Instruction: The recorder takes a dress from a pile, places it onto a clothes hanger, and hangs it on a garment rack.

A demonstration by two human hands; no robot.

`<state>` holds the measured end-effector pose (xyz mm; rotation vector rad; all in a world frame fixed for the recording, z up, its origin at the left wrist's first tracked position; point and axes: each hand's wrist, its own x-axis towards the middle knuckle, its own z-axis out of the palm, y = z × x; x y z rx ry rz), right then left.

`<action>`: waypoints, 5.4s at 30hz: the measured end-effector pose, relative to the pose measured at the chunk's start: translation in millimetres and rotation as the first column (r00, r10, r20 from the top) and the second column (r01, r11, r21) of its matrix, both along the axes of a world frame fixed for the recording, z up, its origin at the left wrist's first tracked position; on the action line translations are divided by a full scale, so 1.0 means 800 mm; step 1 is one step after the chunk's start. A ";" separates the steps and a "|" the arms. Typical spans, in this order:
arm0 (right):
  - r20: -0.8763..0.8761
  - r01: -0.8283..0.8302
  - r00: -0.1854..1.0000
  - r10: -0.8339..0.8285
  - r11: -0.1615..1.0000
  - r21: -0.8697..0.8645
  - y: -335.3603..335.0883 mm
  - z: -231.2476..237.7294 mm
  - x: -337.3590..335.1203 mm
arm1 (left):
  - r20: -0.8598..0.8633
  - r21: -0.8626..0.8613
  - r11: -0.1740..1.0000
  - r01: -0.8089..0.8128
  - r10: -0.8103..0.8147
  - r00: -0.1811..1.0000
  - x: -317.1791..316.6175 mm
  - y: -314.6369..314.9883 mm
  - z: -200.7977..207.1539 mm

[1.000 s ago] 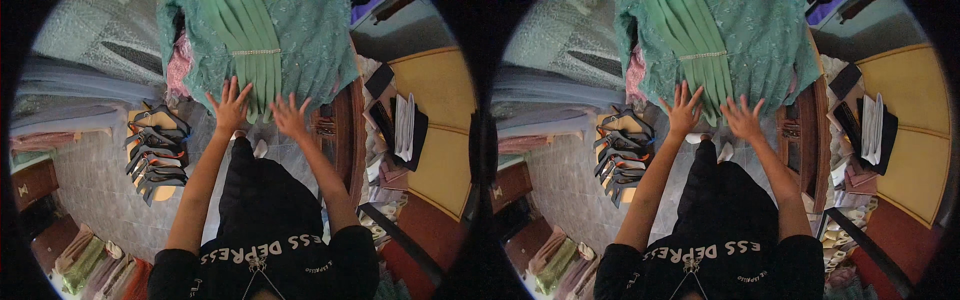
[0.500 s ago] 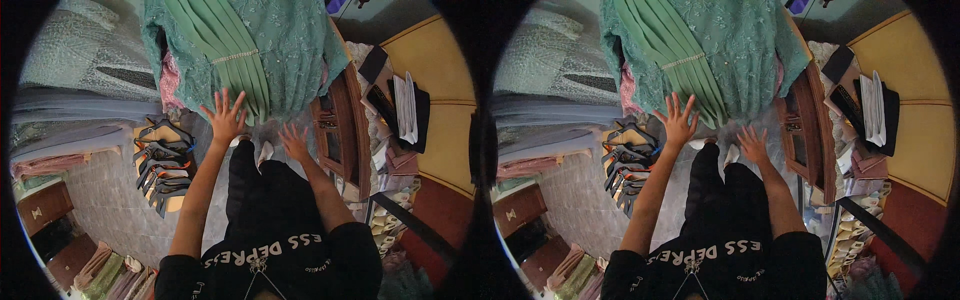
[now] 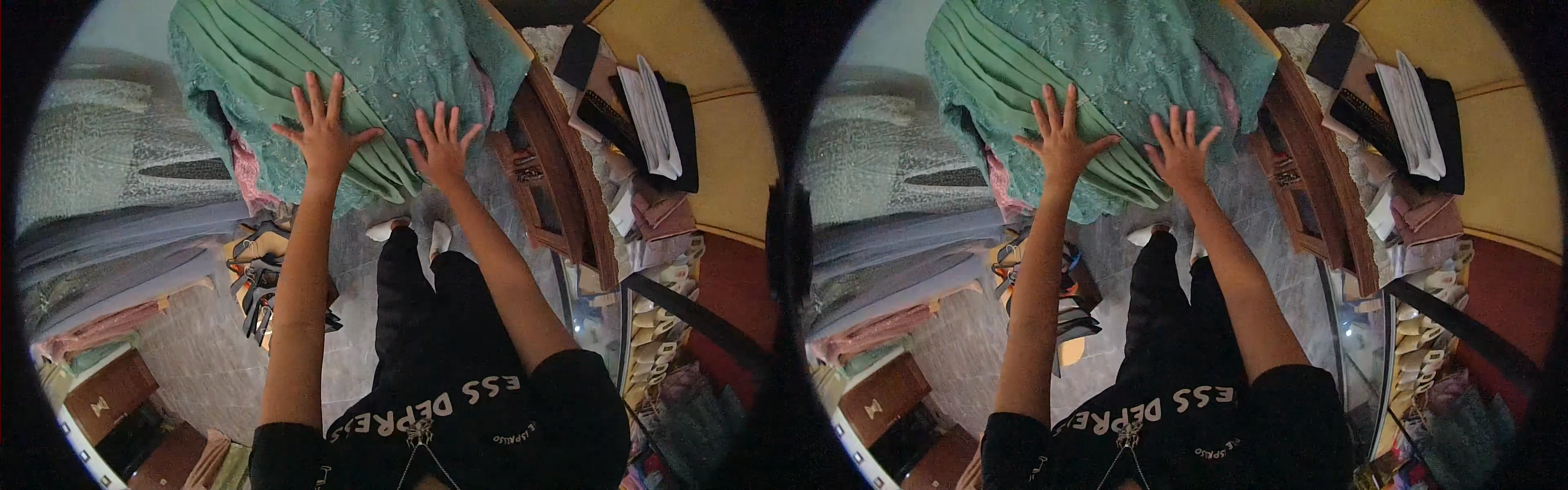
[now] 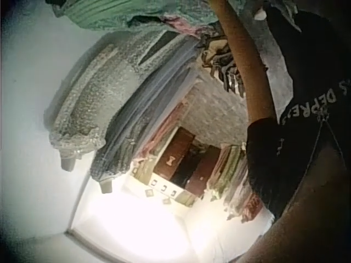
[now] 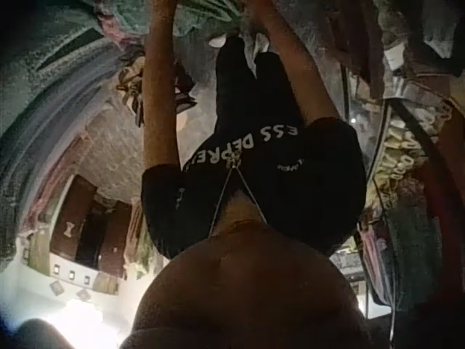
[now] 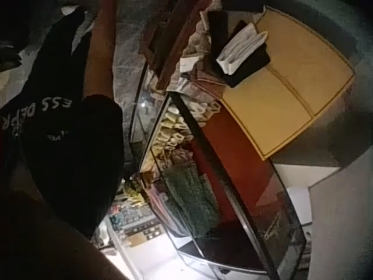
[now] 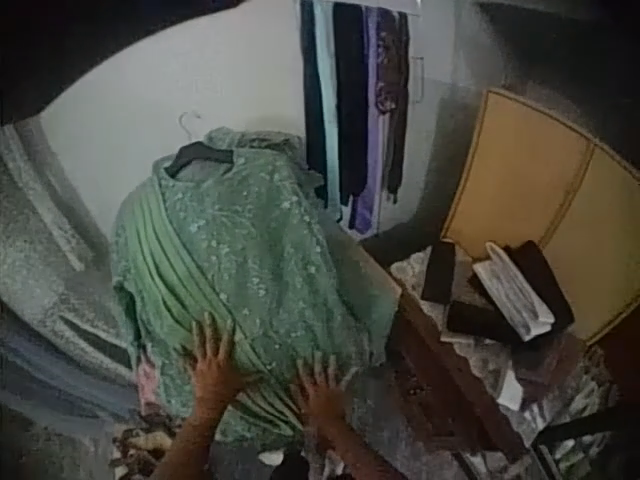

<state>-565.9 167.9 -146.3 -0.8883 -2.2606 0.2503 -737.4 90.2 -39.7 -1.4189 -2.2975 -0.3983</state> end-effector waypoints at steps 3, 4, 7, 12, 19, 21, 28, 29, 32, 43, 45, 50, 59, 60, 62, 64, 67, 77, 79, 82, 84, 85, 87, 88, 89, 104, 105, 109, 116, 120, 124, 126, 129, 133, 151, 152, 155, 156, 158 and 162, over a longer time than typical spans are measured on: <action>0.444 0.139 0.896 -0.020 0.961 -0.238 -0.016 -0.083 0.077 | 0.012 -0.016 1.000 -0.010 0.010 1.000 0.006 0.010 -0.001; 0.585 0.281 0.811 0.004 0.874 -0.396 -0.033 -0.118 0.122 | 0.026 -0.022 1.000 -0.009 0.010 1.000 0.006 0.013 -0.001; 0.813 0.674 0.580 -0.048 0.589 -0.446 -0.087 -0.118 0.167 | 0.010 -0.067 0.996 -0.052 0.052 0.999 -0.006 -0.010 -0.001; 0.318 0.401 0.892 -0.321 0.887 -0.230 -0.012 -0.087 0.131 | 0.018 -0.033 0.999 -0.003 0.004 1.000 0.006 0.013 0.001; 0.124 -0.216 0.973 0.194 0.955 0.201 0.035 0.061 0.001 | -0.002 -0.029 1.000 -0.013 0.013 1.000 0.000 0.004 -0.004; 0.385 -0.130 0.909 0.156 0.987 -0.091 0.045 0.100 0.009 | 0.004 -0.046 0.998 -0.034 0.034 0.999 -0.008 -0.013 -0.002; 0.001 0.469 0.883 -0.469 0.883 -0.002 0.108 0.069 0.049 | 0.078 -0.039 0.998 -0.039 0.042 0.996 0.004 0.003 0.003; -0.032 0.322 0.947 -0.320 0.940 0.110 0.096 0.089 0.026 | 0.075 -0.033 0.999 -0.039 0.041 0.996 -0.001 -0.003 0.001; 0.044 -0.160 0.987 0.154 0.959 0.233 0.071 0.125 -0.025 | 0.093 -0.055 0.998 -0.033 0.037 0.995 0.002 0.000 0.002; -0.124 0.342 0.936 -0.331 0.936 0.084 0.150 0.209 -0.077 | 0.108 -0.032 0.999 -0.024 0.027 0.994 -0.005 -0.006 -0.008; 0.007 0.030 0.999 -0.032 0.983 0.183 0.124 0.209 -0.095 | 0.094 -0.046 0.998 -0.035 0.039 0.995 -0.009 -0.010 -0.011; 0.025 0.182 0.983 -0.180 0.971 -0.158 0.212 0.195 -0.091 | 0.096 -0.055 0.998 -0.006 0.011 0.995 -0.010 -0.003 -0.013; 0.362 -0.610 0.782 0.508 0.744 0.273 0.192 0.223 -0.149 | 0.091 -0.052 0.995 0.084 -0.079 0.993 -0.024 -0.009 -0.004; 0.360 -0.244 0.918 0.167 0.953 0.179 0.201 0.241 -0.151 | 0.080 -0.068 0.992 0.106 -0.101 0.992 -0.028 -0.012 0.002; -0.020 0.276 0.957 -0.289 0.931 -0.238 0.243 0.241 -0.156 | 0.071 -0.061 0.991 0.121 -0.116 0.991 -0.041 -0.012 0.014; -0.154 0.322 0.938 -0.310 0.945 0.059 0.251 0.237 -0.167 | -0.016 -0.069 0.959 0.275 -0.276 0.961 -0.056 -0.001 0.027; 0.054 -0.032 0.998 0.018 0.964 0.264 0.192 0.255 -0.203 | 0.037 -0.113 0.953 0.280 -0.277 0.960 -0.095 0.006 0.050; 0.040 0.101 0.992 -0.120 0.943 0.316 0.263 0.276 -0.204 | 0.098 0.288 0.939 -0.190 0.168 0.981 -0.280 0.084 0.138; 0.216 -0.326 0.940 0.265 0.885 0.332 0.236 0.285 -0.215 | 0.019 0.094 0.993 0.064 -0.066 0.998 -0.285 0.096 0.154; 0.403 -0.292 0.899 0.173 0.922 0.255 0.251 0.293 -0.228 | 0.031 0.140 0.955 -0.262 0.260 0.965 -0.332 0.091 0.156; 0.142 0.278 0.930 -0.339 0.902 0.330 0.297 0.289 -0.227 | 0.023 0.314 0.890 -0.331 0.341 0.940 -0.367 0.084 0.158; -0.019 0.302 0.950 -0.312 0.899 0.317 0.326 0.285 -0.218 | 0.050 0.382 0.864 -0.328 0.335 0.941 -0.373 0.092 0.162; -0.064 0.229 0.973 -0.222 0.894 0.385 0.329 0.306 -0.225 | -0.084 0.270 0.930 -0.250 0.281 0.956 -0.379 0.088 0.175; 0.052 0.138 0.983 -0.178 0.890 0.435 0.330 0.315 -0.230 | -0.147 0.219 0.956 -0.193 0.228 0.962 -0.379 0.092 0.180; 0.167 0.048 0.975 -0.144 0.878 0.476 0.325 0.328 -0.238 | -0.218 0.227 0.964 -0.135 0.186 0.958 -0.381 0.099 0.183; 0.147 -0.086 0.989 0.008 0.840 0.536 0.348 0.358 -0.252 | -0.294 0.148 0.987 0.058 -0.012 0.956 -0.394 0.109 0.205; 0.116 -0.063 0.993 -0.008 0.802 0.594 0.345 0.367 -0.245 | -0.297 0.154 0.986 0.067 -0.018 0.955 -0.386 0.105 0.216; 0.025 -0.027 1.000 0.013 0.678 0.734 0.335 0.422 -0.193 | -0.277 0.163 0.959 0.231 -0.181 0.944 -0.348 0.091 0.278; 0.031 -0.081 0.996 0.081 0.752 0.654 0.309 0.475 -0.126 | -0.387 0.171 0.818 0.549 -0.456 0.801 -0.350 0.122 0.378; 0.042 -0.069 0.998 0.055 0.753 0.654 0.293 0.488 -0.107 | -0.710 0.197 0.609 0.768 -0.451 0.540 -0.335 0.172 0.396; 0.122 -0.058 0.992 -0.023 0.786 0.616 0.266 0.512 -0.100 | -0.799 0.232 0.467 0.853 -0.408 0.441 -0.313 0.212 0.382; 0.135 -0.025 0.988 -0.074 0.787 0.616 0.255 0.520 -0.098 | -0.795 0.333 0.288 0.898 -0.425 0.432 -0.295 0.229 0.379; 0.130 0.042 0.980 -0.150 0.795 0.605 0.239 0.527 -0.093 | -0.727 0.518 0.177 0.837 -0.425 0.539 -0.277 0.238 0.378; 0.122 0.089 0.972 -0.201 0.794 0.601 0.214 0.541 -0.095 | -0.507 0.688 0.030 0.725 -0.695 0.510 -0.249 0.249 0.380; 0.139 0.179 0.917 -0.374 0.698 0.694 0.078 0.587 0.070 | -0.384 0.546 -0.335 0.768 -0.915 -0.126 -0.034 0.161 0.460; 0.140 0.187 0.912 -0.386 0.694 0.696 0.070 0.591 0.077 | -0.374 0.585 -0.374 0.720 -0.912 -0.170 -0.024 0.151 0.463; 0.088 0.294 0.886 -0.456 0.698 0.653 0.044 0.604 0.105 | -0.325 0.675 -0.348 0.651 -0.932 -0.162 0.008 0.138 0.466; 0.089 0.303 0.878 -0.471 0.689 0.658 0.034 0.607 0.113 | -0.330 0.693 -0.357 0.626 -0.929 -0.165 0.020 0.133 0.469; -0.028 0.384 0.877 -0.480 0.664 0.641 0.017 0.611 0.126 | -0.340 0.710 -0.371 0.599 -0.925 -0.170 0.044 0.123 0.477; -0.002 0.480 0.782 -0.623 0.601 0.639 -0.027 0.623 0.161 | -0.373 0.710 -0.453 0.540 -0.891 -0.258 0.094 0.103 0.494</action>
